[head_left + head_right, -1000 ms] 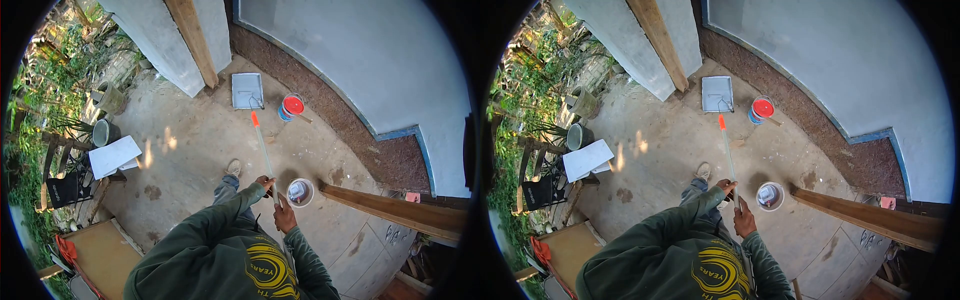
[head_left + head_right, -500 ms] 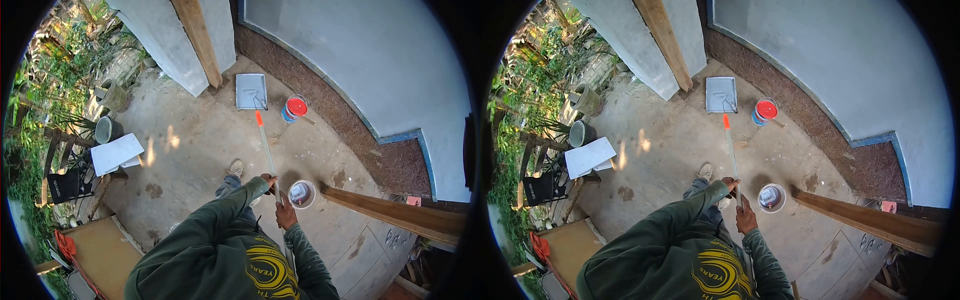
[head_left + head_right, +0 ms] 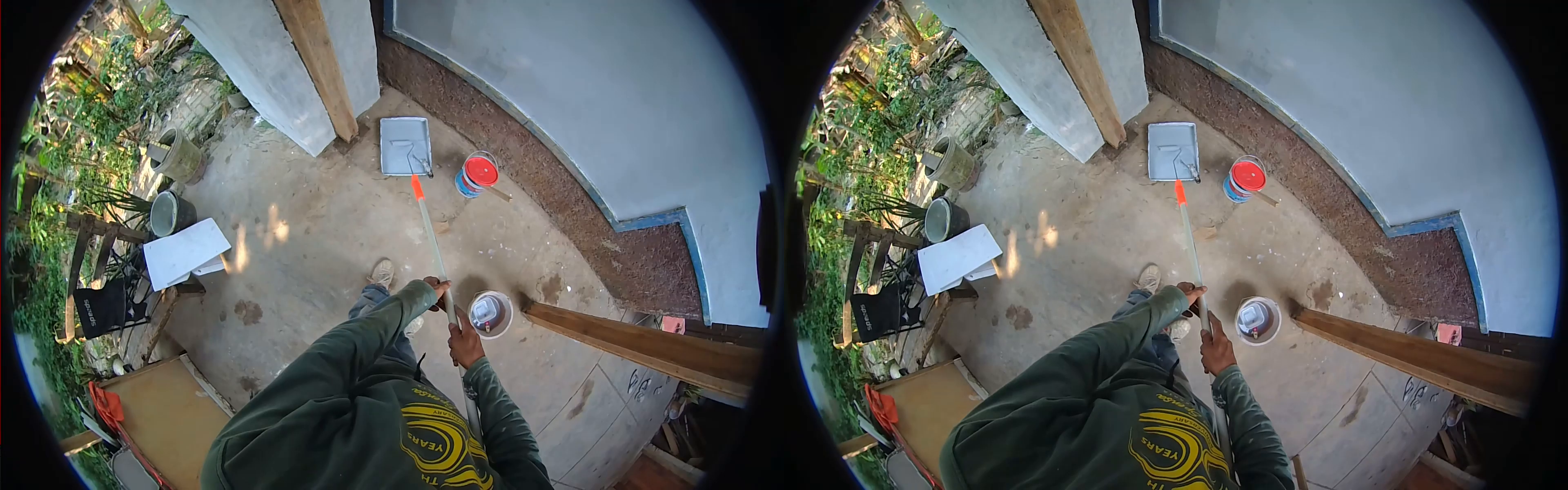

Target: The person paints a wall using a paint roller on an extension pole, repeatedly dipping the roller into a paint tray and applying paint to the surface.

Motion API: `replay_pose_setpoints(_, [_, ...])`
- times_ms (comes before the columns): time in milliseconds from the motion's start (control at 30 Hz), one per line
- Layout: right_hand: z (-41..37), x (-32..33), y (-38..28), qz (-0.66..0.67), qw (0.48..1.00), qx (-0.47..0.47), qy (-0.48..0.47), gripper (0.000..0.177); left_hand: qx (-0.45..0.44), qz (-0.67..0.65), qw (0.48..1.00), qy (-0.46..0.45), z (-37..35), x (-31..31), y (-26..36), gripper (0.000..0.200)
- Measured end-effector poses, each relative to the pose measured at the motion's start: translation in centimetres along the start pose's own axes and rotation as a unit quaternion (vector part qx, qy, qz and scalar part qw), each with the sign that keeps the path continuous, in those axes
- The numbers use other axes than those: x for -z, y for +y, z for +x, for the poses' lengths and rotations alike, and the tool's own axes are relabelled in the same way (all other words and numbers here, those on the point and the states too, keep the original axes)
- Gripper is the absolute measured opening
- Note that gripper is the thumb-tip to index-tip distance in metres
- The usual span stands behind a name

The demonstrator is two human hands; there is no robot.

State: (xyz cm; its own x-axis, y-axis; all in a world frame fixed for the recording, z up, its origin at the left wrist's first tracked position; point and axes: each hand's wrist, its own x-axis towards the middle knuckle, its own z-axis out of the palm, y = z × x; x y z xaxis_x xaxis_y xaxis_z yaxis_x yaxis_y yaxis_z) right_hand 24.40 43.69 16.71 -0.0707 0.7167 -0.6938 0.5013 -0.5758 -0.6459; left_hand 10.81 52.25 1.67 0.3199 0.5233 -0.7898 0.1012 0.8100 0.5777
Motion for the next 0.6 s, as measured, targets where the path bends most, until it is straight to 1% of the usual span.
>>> replay_pose_setpoints(33, [-0.9, 0.4, -0.2, 0.010, 1.000, -0.018, -0.006, 0.048, 0.003, -0.005, 1.000, -0.024, -1.0, -0.5, -0.1, 0.047])
replay_pose_setpoints(100, [-2.9, 0.8, 0.2, -0.011, 1.000, -0.022, -0.008, 0.048, 0.011, -0.014, 1.000, -0.013, -3.6, -2.2, -0.9, 0.051])
replay_pose_setpoints(167, [-4.5, 1.0, 0.4, -0.018, 0.999, -0.037, -0.025, 0.049, 0.031, -0.029, 0.999, -0.015, -4.3, -3.2, -2.1, 0.052])
replay_pose_setpoints(233, [-3.9, 0.6, 0.4, -0.024, 0.999, -0.025, -0.021, 0.049, 0.028, -0.046, 0.999, -0.004, -3.8, -3.2, -2.5, 0.051])
replay_pose_setpoints(300, [-2.4, 0.1, -0.1, -0.015, 1.000, -0.018, -0.006, 0.048, 0.016, -0.072, 0.996, 0.042, -2.3, -2.4, -2.2, 0.049])
replay_pose_setpoints(333, [-1.0, -0.3, 0.3, -0.017, 1.000, 0.013, 0.007, 0.048, 0.003, -0.080, 0.996, 0.044, -1.1, -1.6, -2.0, 0.046])
replay_pose_setpoints(367, [0.0, -0.5, 0.9, -0.015, 1.000, 0.015, 0.009, 0.048, 0.004, -0.072, 0.996, 0.052, 0.2, -0.8, -1.7, 0.046])
replay_pose_setpoints(433, [1.2, -0.6, 0.6, -0.045, 0.998, 0.026, 0.021, 0.047, 0.004, -0.038, 0.999, 0.026, 1.0, 0.1, -1.1, 0.046])
replay_pose_setpoints(467, [1.1, -0.3, 0.8, -0.074, 0.997, 0.002, 0.008, 0.049, 0.004, -0.038, 0.999, 0.027, 1.0, 0.1, -1.3, 0.046])
replay_pose_setpoints(567, [-1.0, 0.6, 2.0, -0.060, 0.998, -0.021, -0.008, 0.049, 0.022, -0.010, 0.999, -0.029, -1.6, -1.6, -1.3, 0.049])
replay_pose_setpoints(600, [-2.2, 0.9, 2.1, -0.061, 0.998, -0.027, -0.012, 0.049, 0.028, -0.020, 0.999, -0.026, -2.2, -2.4, -2.1, 0.050])
